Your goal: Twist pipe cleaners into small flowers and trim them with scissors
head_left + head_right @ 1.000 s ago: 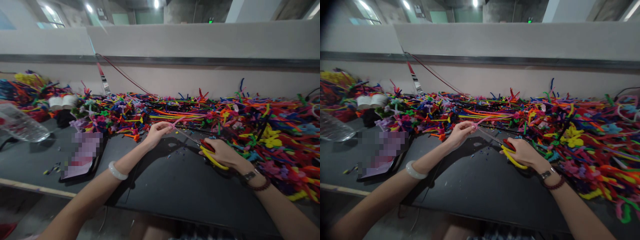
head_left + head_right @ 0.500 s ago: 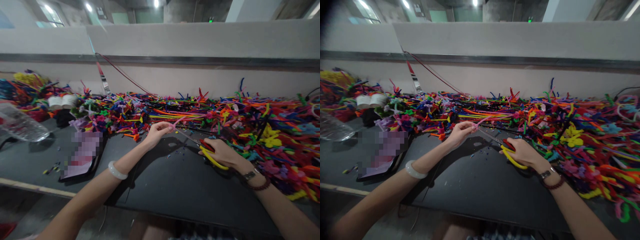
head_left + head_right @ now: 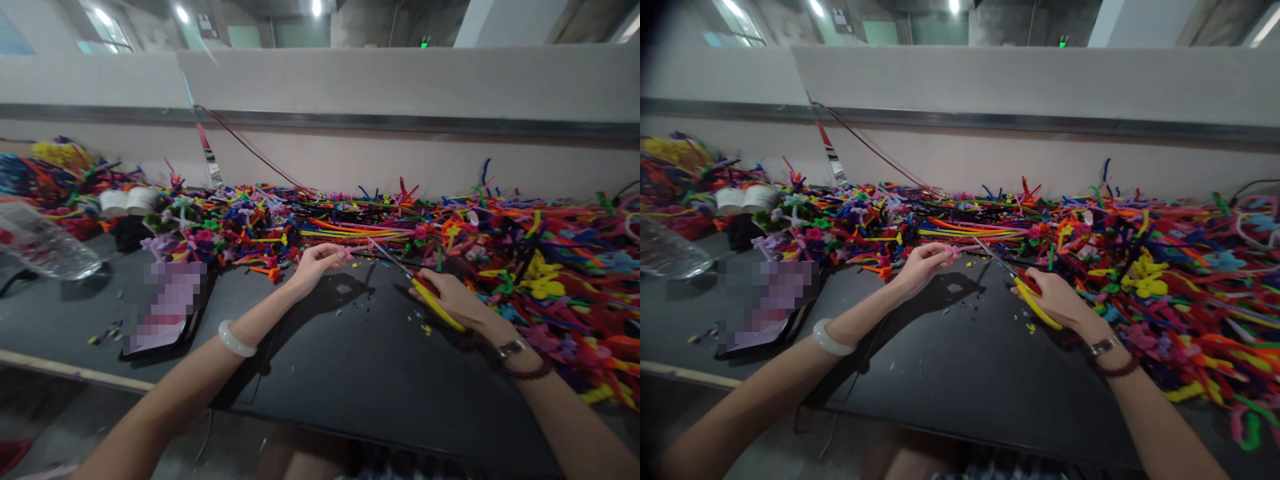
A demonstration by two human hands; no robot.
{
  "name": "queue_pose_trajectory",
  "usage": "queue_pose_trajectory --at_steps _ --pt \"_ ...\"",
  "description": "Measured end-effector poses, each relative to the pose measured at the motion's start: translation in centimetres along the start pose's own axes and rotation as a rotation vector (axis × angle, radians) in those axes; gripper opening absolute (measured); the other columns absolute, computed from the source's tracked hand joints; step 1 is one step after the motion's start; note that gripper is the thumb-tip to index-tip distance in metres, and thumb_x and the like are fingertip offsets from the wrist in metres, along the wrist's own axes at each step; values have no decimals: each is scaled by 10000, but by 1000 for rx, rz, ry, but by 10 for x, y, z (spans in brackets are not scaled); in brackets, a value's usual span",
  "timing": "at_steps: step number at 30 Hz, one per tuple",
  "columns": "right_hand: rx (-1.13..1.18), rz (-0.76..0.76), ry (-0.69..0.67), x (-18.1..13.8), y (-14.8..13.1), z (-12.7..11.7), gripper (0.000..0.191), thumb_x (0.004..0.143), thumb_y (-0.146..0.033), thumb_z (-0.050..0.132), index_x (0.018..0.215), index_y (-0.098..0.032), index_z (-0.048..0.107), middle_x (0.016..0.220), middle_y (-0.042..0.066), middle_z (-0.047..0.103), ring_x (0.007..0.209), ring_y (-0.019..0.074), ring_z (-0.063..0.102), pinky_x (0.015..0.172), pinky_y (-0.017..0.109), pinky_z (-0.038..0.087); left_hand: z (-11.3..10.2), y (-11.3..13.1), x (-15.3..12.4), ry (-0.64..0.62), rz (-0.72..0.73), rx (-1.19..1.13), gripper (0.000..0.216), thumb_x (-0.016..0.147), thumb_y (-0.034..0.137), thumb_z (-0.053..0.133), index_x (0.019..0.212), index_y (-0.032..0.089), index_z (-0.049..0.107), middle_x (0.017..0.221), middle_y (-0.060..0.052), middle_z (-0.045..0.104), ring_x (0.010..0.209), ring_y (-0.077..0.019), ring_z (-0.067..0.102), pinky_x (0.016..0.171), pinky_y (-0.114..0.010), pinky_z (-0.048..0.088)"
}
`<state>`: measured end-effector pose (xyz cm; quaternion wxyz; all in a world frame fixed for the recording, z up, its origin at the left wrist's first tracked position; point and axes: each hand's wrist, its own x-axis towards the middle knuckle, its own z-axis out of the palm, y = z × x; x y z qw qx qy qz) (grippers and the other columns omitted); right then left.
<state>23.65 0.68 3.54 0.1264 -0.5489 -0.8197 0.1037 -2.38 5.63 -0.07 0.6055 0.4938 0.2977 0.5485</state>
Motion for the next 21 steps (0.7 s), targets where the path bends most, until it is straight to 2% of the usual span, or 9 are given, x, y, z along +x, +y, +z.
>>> queue_pose_trajectory --at_steps 5,9,12,16,21 --pt "272 55 -253 -5 0 -13 381 795 -516 266 694 -199 451 581 7 514 453 115 438 408 227 336 1 1 -1 27 -50 42 172 614 280 639 714 141 627 595 8 590 515 -54 506 549 -182 405" --pt "272 20 -338 -8 -5 -16 430 750 -577 303 650 -199 480 560 11 499 468 127 433 415 240 331 3 1 -1 64 -69 69 198 599 306 646 695 134 627 562 12 571 487 -53 489 515 -183 395" --pt "267 -1 -393 -7 -10 -13 425 745 -573 328 615 -186 446 550 0 449 482 115 403 424 229 314 4 1 -1 61 -61 71 202 599 307 647 692 129 624 525 22 547 463 -46 473 495 -174 391" --pt "306 6 -408 -5 -11 -8 379 750 -531 380 617 -176 384 565 -26 370 479 83 341 417 198 280 4 0 -1 57 -52 48 204 606 292 645 722 127 619 568 16 574 481 -45 498 505 -170 402" --pt "348 82 -349 -4 -4 -5 347 750 -510 399 641 -183 361 563 -42 337 450 74 324 398 191 249 3 0 -1 1 -135 -129 174 598 209 653 740 118 609 690 -26 630 660 -115 595 684 -258 457"
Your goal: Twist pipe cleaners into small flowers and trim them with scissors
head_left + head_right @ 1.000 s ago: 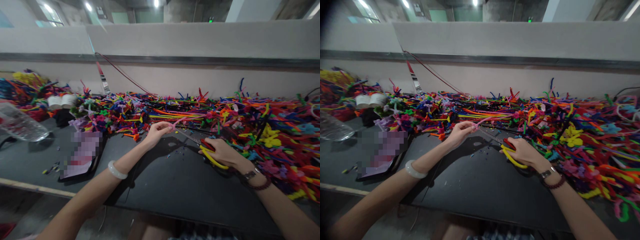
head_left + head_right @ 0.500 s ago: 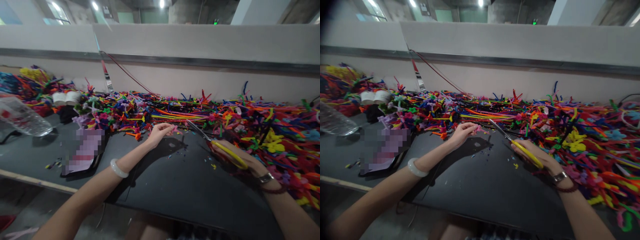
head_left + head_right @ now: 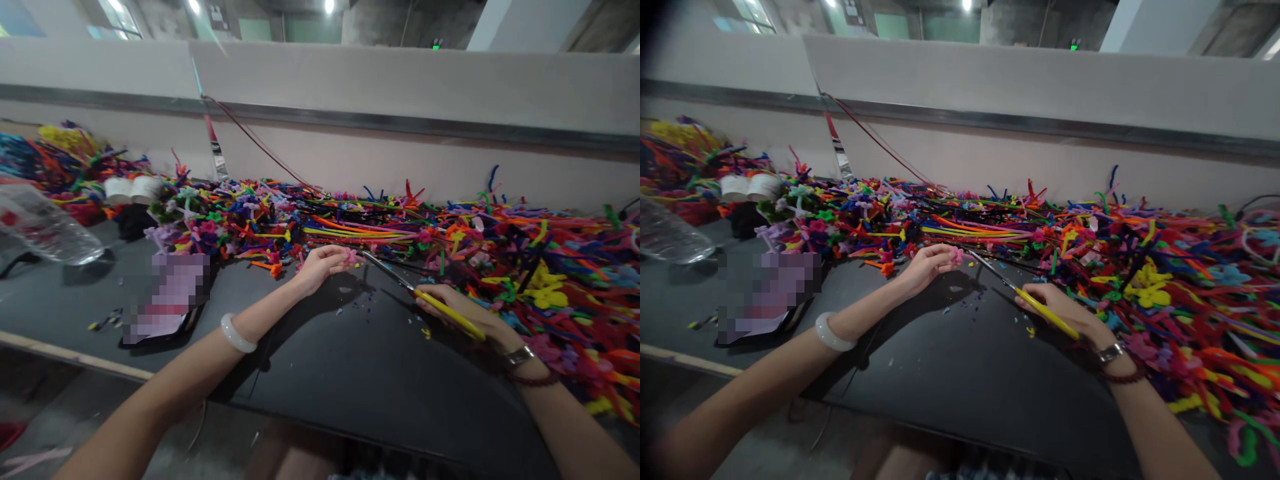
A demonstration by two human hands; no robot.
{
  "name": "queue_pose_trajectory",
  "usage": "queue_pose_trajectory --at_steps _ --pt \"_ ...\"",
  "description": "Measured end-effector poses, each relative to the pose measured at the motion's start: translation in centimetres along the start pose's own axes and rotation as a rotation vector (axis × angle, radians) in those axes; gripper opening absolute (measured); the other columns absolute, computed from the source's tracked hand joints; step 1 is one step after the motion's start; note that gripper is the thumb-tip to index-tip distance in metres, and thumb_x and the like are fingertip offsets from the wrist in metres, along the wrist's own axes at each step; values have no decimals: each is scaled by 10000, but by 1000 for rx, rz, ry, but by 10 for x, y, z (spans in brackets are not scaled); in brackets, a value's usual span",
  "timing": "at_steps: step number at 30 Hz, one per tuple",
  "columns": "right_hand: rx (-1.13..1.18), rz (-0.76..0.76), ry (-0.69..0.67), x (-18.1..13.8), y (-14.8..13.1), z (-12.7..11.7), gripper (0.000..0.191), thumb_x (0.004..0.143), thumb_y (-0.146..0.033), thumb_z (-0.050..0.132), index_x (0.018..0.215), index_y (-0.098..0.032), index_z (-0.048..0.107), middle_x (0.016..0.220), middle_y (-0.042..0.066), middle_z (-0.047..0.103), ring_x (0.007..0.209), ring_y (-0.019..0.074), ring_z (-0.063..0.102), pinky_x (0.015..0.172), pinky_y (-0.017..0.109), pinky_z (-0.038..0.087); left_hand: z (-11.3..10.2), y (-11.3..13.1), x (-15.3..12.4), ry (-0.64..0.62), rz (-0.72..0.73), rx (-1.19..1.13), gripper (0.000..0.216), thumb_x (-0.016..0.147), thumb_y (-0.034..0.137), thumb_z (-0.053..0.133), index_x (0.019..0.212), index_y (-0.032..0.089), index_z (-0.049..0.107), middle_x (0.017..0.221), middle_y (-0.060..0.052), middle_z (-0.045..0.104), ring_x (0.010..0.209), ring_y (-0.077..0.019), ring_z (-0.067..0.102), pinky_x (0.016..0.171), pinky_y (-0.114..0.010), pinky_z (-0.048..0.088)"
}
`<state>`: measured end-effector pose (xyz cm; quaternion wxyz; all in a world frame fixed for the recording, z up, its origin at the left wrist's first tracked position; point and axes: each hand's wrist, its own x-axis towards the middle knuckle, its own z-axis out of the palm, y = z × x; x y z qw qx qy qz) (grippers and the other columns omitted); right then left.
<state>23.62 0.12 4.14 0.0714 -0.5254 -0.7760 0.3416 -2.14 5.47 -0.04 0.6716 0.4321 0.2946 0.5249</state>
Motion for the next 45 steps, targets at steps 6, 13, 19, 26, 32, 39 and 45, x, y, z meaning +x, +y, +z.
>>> queue_pose_trajectory --at_steps 6,13,19,26,32,39,45 --pt "-33 -46 11 2 -4 0 348 742 -497 420 615 -178 366 569 -37 331 504 90 325 455 209 256 -5 -1 3 -24 -86 -64 162 580 126 653 738 125 618 699 -32 643 677 -115 595 735 -276 444" --pt "-99 -82 49 5 -2 2 325 719 -485 455 647 -169 433 598 -20 408 555 111 367 491 214 279 -8 -4 5 -63 -79 50 183 567 149 667 746 136 630 715 -22 638 657 -89 575 702 -243 430" --pt "-177 -94 65 5 2 2 287 718 -456 471 706 -169 477 636 -3 491 590 130 427 516 219 316 -7 -4 4 -86 -38 125 192 563 169 666 748 135 629 705 -27 634 650 -97 573 681 -251 434" --pt "-202 -94 73 5 3 4 249 718 -421 482 704 -172 481 642 -7 508 597 129 444 522 215 322 -8 -6 5 -87 -36 122 192 559 165 668 743 130 628 688 -23 629 646 -96 571 672 -243 434" --pt "-185 -79 73 6 3 4 290 718 -453 468 678 -167 485 617 -10 486 579 123 424 502 211 306 -7 -4 5 -99 -33 132 193 555 165 672 738 129 623 705 -31 633 661 -105 577 704 -264 437" --pt "-187 -74 70 7 3 4 339 703 -498 462 660 -163 488 607 -8 479 577 125 420 498 212 305 -6 -3 4 -97 -31 156 215 550 179 675 748 118 619 714 -38 632 671 -111 576 718 -274 437" --pt "-169 -94 87 6 0 4 300 714 -459 469 659 -166 500 595 -11 479 563 122 413 490 214 294 -6 -3 4 -96 -35 141 197 555 171 675 739 126 623 710 -30 634 671 -107 578 742 -289 433"
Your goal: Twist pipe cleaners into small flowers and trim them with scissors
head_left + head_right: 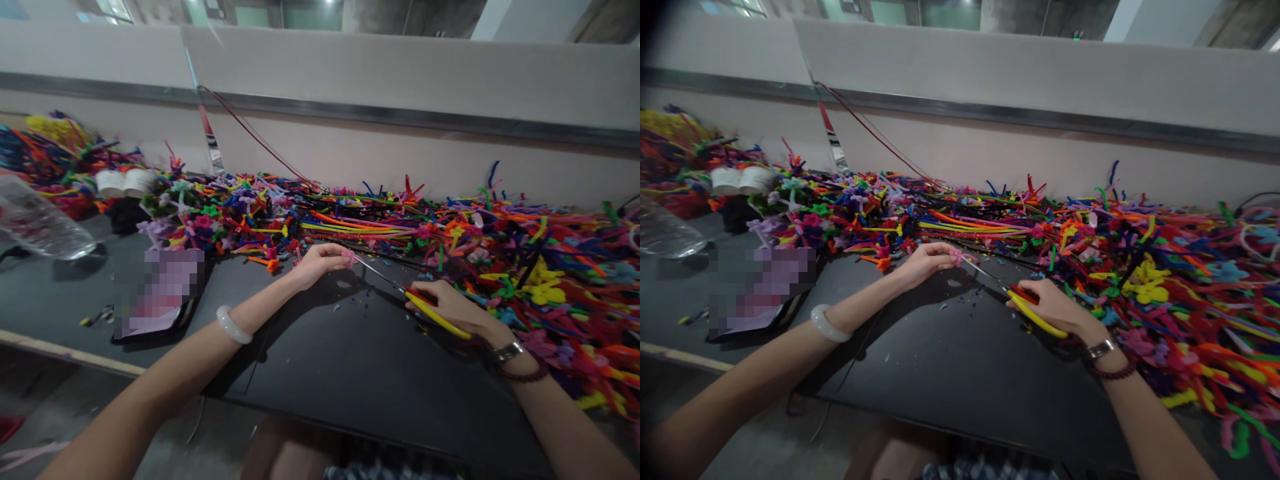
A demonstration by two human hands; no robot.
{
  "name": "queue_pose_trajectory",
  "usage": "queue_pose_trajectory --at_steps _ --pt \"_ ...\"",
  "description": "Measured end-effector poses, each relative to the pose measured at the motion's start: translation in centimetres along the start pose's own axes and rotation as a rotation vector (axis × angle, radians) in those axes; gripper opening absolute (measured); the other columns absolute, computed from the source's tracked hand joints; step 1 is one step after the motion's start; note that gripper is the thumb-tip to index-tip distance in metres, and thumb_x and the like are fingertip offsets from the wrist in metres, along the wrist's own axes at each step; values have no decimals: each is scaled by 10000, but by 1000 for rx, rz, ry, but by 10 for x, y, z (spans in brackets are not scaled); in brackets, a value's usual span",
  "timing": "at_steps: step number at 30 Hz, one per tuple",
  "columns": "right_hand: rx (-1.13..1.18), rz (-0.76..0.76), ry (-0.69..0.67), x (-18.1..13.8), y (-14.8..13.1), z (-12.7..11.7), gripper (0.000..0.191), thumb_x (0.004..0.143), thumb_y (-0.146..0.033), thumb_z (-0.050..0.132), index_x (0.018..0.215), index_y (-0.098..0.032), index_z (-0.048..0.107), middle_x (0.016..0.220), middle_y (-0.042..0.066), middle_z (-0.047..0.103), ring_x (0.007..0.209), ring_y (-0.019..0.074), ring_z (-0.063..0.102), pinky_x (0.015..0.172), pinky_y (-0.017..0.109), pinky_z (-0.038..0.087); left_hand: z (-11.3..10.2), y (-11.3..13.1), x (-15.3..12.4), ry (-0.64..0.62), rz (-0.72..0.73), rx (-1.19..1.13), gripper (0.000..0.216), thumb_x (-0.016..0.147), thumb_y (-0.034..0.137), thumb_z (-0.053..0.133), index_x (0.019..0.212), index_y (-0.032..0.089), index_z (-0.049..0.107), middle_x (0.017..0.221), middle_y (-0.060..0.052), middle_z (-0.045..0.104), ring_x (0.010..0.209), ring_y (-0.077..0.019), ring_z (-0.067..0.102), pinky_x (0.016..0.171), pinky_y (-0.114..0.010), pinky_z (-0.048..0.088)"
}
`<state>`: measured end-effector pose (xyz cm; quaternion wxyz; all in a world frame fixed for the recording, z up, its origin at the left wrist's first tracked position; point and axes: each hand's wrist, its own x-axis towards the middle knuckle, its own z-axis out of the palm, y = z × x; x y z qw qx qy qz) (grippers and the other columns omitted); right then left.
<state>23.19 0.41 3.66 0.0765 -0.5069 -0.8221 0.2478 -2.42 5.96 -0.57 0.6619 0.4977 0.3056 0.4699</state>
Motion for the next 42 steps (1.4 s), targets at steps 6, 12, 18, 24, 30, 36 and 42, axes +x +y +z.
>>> queue_pose_trajectory --at_steps 6,12,18,24,30,36,42 --pt "-20 -4 13 0 -1 -1 314 716 -465 464 640 -164 503 573 -16 475 535 114 404 472 213 280 0 0 0 3 5 -7 188 563 167 670 740 125 622 718 -34 636 676 -112 582 744 -292 432" --pt "-118 0 79 1 4 -3 280 738 -440 444 707 -166 487 594 -11 493 534 115 422 482 214 299 1 1 0 27 64 6 259 566 194 673 804 114 610 769 -51 633 705 -121 586 729 -280 435" --pt "-233 -41 140 0 3 -2 272 726 -430 460 792 -168 493 740 49 576 606 152 497 537 239 337 0 1 1 92 113 38 254 564 188 674 800 130 601 761 -45 640 697 -113 586 722 -267 433" --pt "-304 -67 141 0 2 0 254 717 -424 473 743 -172 484 675 36 559 569 145 477 517 240 318 1 3 0 85 134 40 231 558 202 676 766 134 603 740 -34 639 679 -107 581 710 -258 430" --pt "-304 -77 148 0 3 1 262 718 -434 470 722 -172 476 643 28 548 546 136 457 503 237 303 1 3 0 84 135 49 229 557 205 675 762 134 602 723 -28 636 666 -106 577 705 -259 426" --pt "-307 -78 152 0 1 1 264 725 -435 466 698 -172 464 629 23 538 542 132 448 501 235 300 2 4 -1 47 159 38 205 570 199 673 753 138 604 725 -24 636 682 -103 578 711 -247 427" --pt "-314 -86 151 1 2 2 303 727 -470 453 703 -169 478 623 23 548 541 129 450 504 232 304 2 3 -1 51 171 54 216 568 219 675 756 140 604 737 -27 638 691 -112 581 724 -262 424"
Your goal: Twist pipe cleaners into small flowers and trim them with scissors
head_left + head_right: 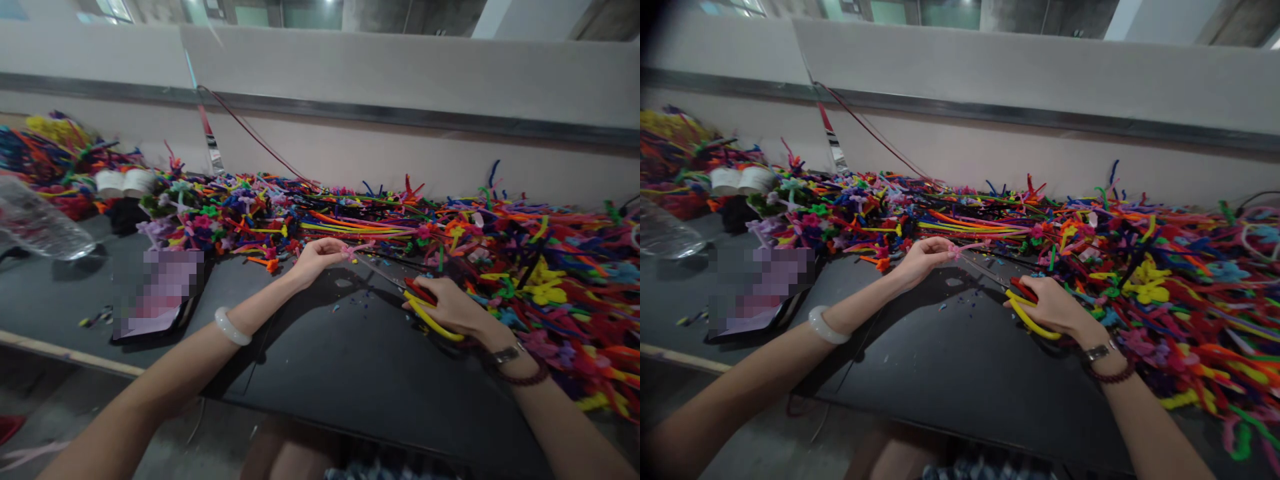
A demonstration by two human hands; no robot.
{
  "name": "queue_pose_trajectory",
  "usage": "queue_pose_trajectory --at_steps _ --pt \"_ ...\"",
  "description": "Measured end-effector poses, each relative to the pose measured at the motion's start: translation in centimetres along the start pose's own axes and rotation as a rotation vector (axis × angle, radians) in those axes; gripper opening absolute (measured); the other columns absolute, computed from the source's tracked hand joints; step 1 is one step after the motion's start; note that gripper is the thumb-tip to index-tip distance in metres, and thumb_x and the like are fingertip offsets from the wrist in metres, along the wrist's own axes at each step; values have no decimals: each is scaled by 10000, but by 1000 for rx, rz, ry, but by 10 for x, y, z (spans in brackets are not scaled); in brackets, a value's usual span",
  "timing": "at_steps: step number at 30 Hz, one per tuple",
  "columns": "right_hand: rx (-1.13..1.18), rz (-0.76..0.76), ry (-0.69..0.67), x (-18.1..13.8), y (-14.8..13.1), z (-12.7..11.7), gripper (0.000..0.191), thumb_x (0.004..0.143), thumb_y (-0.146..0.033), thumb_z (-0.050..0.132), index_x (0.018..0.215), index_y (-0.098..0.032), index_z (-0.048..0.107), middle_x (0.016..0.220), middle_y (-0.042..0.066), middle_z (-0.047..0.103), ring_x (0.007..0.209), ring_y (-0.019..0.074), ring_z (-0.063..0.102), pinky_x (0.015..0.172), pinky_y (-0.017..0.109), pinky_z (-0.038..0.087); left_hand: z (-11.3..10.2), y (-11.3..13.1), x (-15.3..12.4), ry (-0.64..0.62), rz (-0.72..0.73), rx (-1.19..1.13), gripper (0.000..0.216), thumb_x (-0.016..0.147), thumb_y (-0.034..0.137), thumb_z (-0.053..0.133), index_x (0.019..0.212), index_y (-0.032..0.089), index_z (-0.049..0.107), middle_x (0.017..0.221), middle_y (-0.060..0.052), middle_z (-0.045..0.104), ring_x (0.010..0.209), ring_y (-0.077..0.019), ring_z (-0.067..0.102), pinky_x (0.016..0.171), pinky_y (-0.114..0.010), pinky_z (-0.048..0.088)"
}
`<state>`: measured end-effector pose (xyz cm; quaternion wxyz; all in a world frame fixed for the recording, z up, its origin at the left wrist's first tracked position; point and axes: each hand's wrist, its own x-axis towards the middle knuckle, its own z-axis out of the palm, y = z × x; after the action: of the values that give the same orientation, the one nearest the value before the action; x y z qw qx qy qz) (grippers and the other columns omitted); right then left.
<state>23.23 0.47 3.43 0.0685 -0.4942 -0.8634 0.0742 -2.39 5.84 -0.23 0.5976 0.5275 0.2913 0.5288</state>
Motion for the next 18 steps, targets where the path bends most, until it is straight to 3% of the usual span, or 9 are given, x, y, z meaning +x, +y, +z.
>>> queue_pose_trajectory --at_steps 13,18 --pt "-39 77 36 -1 2 -4 258 723 -440 459 744 -183 469 692 50 579 573 161 498 511 242 311 -1 -2 1 67 41 1 270 560 212 680 805 139 594 771 -36 635 721 -119 583 754 -279 422" --pt "-67 35 12 0 0 -2 243 724 -427 460 749 -185 465 700 49 569 592 163 498 522 242 312 -1 -2 2 60 57 -2 259 558 215 682 790 140 596 752 -31 634 708 -116 583 751 -276 426"
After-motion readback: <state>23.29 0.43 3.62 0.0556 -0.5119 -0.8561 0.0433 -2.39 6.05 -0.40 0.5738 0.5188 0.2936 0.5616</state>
